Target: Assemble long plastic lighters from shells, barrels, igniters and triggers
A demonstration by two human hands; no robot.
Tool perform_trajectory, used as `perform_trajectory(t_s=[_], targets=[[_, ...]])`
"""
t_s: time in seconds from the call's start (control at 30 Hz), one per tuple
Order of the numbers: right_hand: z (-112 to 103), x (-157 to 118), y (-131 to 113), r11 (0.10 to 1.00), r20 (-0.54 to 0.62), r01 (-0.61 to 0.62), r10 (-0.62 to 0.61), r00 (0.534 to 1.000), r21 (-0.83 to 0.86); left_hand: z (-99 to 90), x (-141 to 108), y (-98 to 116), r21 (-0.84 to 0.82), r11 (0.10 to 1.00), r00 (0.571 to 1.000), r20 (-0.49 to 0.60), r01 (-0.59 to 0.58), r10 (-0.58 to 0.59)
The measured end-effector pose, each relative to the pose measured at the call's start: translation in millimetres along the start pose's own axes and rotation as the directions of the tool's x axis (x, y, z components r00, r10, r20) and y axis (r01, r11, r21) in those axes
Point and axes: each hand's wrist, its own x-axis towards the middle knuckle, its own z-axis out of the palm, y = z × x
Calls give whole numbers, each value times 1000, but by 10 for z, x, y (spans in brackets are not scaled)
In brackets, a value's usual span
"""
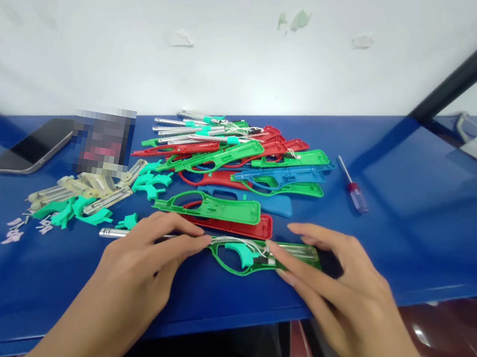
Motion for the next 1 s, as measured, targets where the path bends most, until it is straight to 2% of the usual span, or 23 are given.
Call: perform_trajectory(t_s=[0.33,0.5,0.7,0.83,1.0], targets=[[12,34,-13,999,0,1,0,1000,36,11,-52,-26,3,997,997,3,79,-79],[12,34,-26,999,11,-19,18,1000,50,4,-92,119,83,996,999,-17,-29,31],[20,34,-25,998,19,-25,24,1000,64,109,-91,271,-3,983,982,36,-184,184],[15,35,-22,998,23,-27,25,999,63,127,-87,261,26,978,975,89,-208,205],[7,39,-27,997,27,-34,33,999,68,134,-99,311,64,975,975,87,-212,206]])
